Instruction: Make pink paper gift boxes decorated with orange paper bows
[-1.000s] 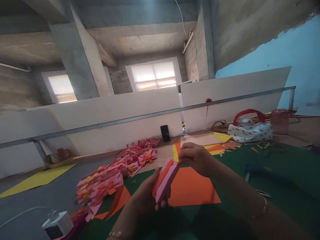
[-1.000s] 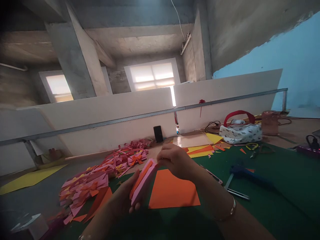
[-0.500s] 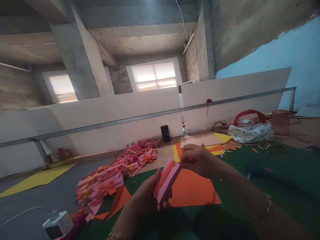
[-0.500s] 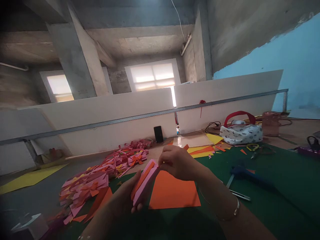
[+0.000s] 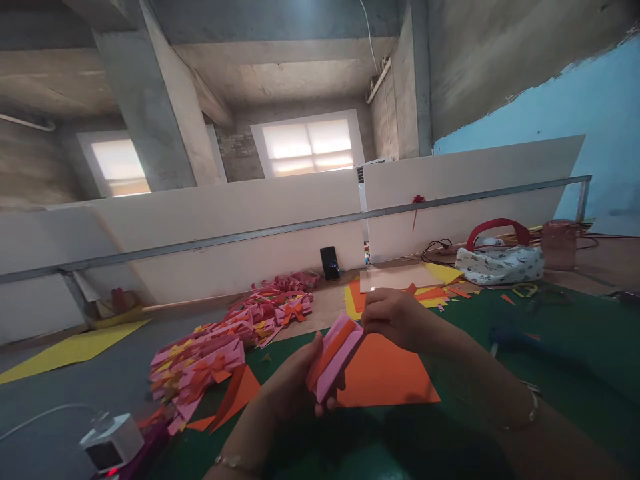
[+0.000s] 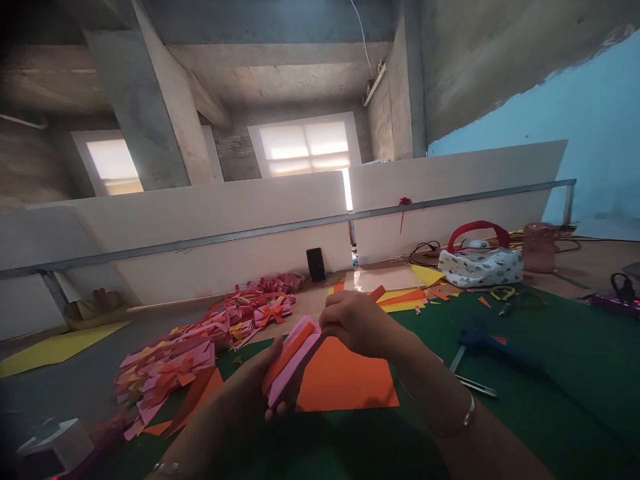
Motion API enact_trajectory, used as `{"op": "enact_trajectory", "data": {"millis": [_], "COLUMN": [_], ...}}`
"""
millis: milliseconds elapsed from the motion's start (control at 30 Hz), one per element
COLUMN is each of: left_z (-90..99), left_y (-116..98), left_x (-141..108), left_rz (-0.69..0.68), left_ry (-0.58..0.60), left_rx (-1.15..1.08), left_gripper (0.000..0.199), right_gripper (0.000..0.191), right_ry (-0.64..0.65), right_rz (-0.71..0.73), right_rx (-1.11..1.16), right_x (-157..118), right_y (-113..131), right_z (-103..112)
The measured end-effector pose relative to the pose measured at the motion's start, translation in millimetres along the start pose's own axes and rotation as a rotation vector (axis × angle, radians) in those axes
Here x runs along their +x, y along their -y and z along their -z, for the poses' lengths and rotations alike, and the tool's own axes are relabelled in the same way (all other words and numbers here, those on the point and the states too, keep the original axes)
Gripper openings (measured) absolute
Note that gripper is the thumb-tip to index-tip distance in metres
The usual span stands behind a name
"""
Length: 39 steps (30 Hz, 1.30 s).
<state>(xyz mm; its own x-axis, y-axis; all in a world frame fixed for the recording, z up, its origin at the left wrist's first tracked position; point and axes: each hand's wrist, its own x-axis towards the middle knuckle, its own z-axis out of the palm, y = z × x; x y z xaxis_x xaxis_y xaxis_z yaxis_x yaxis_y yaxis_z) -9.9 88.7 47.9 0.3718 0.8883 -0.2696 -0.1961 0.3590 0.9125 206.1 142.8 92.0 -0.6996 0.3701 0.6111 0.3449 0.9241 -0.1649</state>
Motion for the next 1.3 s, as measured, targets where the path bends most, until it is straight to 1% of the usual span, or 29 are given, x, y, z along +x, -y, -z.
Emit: {"op": "enact_trajectory", "data": {"millis": [200,400,567,667,733,833,967,1033,1100,1167,1300], "left_z": [1.4,2.1,-4.7,-9.6,-11.4,-11.5,-11.4,-11.5,-10.7,-8.5,-2.2], "left_y": [1.3,2.1,4.3,6.4,6.7,4.9,0.0,-2.4,-4.3,-5.5,-5.6], "left_x": [0.3,1.3,-3.1,-6.2,-7.4,-8.2,-10.0,-10.5,-9.8,-7.9,-4.3], "left_rz": [-0.032,-0.014,-0.099,-0.179,-0.203,-0.190,-0.186,-0.167,-0.116,-0.063,0.004], "left_ry": [0.017,-0.024,-0.002,-0.046,-0.069,-0.059,-0.049,-0.045,-0.037,-0.042,-0.058], "left_rx": [-0.037,-0.016,0.040,0.065,0.088,0.145,0.227,0.215,0.192,0.169,0.144], "left_gripper": [0.045,0.049,0.041,0.036,0.034,0.032,0.036,0.038,0.040,0.041,0.040], "right_gripper": [0.014,0.016,0.016,0.016,0.016,0.015,0.015,0.013,0.011,0.010,0.010], "right_ry": [-0.004,0.036,0.056,0.067,0.081,0.117,0.153,0.186,0.205,0.204,0.152], "right_rz": [-0.005,0.016,-0.008,-0.021,-0.022,-0.018,-0.043,-0.057,-0.055,-0.032,0.034], "right_rx": [0.018,0.014,0.033,0.053,0.052,0.019,-0.029,-0.033,-0.027,-0.014,-0.029], "right_x": [-1.0,-0.4,-0.6,-0.3,-0.2,-0.5,-1.1,-1.3,-1.3,-0.9,0.6], "right_y": [2.3,-0.1,-2.0,-2.7,-3.2,-4.2,-4.6,-5.1,-6.4,-8.4,-11.3], "right_z": [1.0,0.6,1.0,0.7,0.1,-0.8,-0.2,0.7,1.0,0.2,-2.2]}}
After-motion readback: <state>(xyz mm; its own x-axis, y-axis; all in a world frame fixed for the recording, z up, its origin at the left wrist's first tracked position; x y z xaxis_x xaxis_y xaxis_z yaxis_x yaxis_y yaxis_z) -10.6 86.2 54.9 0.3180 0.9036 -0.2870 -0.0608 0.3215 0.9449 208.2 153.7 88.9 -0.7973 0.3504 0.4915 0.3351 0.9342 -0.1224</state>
